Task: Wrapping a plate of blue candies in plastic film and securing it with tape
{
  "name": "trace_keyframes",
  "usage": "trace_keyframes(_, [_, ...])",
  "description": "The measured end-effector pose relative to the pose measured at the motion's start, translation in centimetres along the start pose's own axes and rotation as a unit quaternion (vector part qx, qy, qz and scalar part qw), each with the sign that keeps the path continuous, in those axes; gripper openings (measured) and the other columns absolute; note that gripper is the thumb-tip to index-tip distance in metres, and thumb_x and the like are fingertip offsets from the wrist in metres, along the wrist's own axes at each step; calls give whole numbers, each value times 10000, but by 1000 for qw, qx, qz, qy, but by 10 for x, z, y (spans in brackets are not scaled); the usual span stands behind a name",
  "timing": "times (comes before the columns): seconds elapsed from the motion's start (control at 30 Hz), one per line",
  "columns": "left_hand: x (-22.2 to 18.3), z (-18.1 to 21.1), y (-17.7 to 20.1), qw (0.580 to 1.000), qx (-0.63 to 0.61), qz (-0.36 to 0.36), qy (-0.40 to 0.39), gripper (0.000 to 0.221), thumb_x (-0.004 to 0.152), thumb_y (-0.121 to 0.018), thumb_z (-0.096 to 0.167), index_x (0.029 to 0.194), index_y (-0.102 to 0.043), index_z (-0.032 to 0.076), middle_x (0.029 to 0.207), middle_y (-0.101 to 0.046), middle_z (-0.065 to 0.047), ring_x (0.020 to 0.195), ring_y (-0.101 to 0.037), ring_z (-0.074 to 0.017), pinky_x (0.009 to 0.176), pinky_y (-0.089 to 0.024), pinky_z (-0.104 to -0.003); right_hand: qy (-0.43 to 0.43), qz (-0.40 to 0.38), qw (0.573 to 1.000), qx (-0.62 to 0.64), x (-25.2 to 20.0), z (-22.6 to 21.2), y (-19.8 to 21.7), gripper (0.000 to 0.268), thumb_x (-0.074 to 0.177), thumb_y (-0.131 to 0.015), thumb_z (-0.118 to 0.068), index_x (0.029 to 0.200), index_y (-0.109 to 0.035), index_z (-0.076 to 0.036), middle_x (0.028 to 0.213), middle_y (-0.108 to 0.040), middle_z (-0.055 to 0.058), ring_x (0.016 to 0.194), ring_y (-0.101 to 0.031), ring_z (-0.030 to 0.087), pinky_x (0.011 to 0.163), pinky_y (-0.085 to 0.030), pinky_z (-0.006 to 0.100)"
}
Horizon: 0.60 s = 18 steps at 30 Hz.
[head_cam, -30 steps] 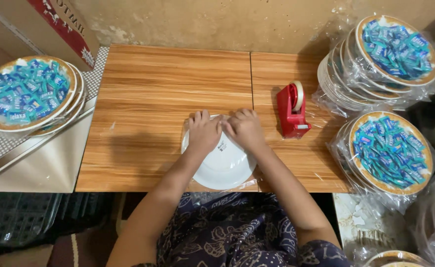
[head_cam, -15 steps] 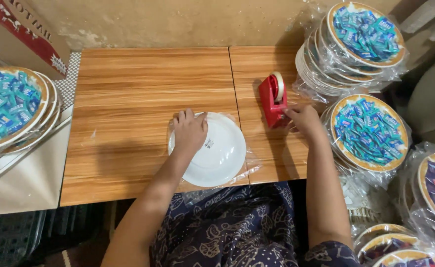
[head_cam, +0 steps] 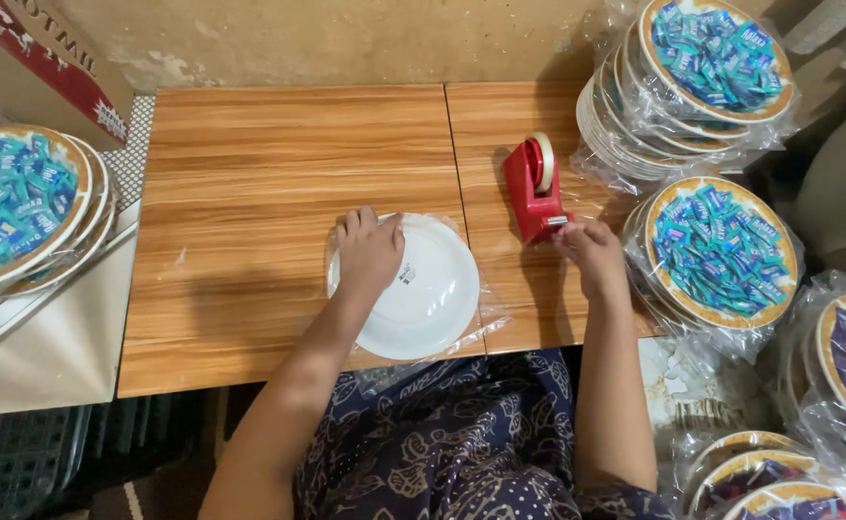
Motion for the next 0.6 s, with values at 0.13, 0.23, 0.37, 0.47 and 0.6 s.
trace_keyframes(0.13, [-1,1,2,1000,1,24,-8,338,968,-487,391,1134,-765,293,972,-491,-53,1006,-480,-286,861,-398,-458,23,20,999,29,-13,21,-2,172,984,-708,-54,945,-631,95,1162,-498,157,967,-682,302,972,-568,546])
trace_keyframes(0.23, [0,2,4,1000,-3,26,-10,332,967,-492,384,1136,-762,289,973,-489,-61,1008,-483,-293,856,-403,-453,23,32,998,38,-19,16,-4,165,1006,-696,-56,958,-606,73,1121,-508,124,969,-695,280,999,-560,544])
trace_keyframes(0.37, [-1,2,6,1000,-2,16,-5,336,973,-485,391,1134,-763,293,979,-490,-51,1002,-481,-283,848,-398,-447,17,46,998,-35,-19,19,1,277,997,-744,-313,933,-685,-50,867,-626,130,756,-646,225,698,-594,365])
trace_keyframes(0.47, [-1,2,6,1000,-1,17,-3,337,970,-487,390,1136,-764,292,981,-486,-50,1002,-477,-282,847,-396,-443,84,65,963,-246,-19,6,1,292,1001,-762,-411,904,-798,-138,886,-633,90,845,-615,223,754,-537,366])
trace_keyframes(0.6, [-1,0,3,1000,1,27,-7,332,955,-503,395,1135,-763,296,972,-481,-55,990,-477,-292,849,-397,-456,207,76,801,-556,-14,-9,-1,202,1001,-725,-280,911,-793,-113,804,-669,103,807,-696,331,719,-555,419])
Point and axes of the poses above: each hand's wrist, its own x-axis towards the middle knuckle, its own y-axis out of the back of the hand, z = x × y, the point moved 7 cm from there along x, towards the middle knuckle
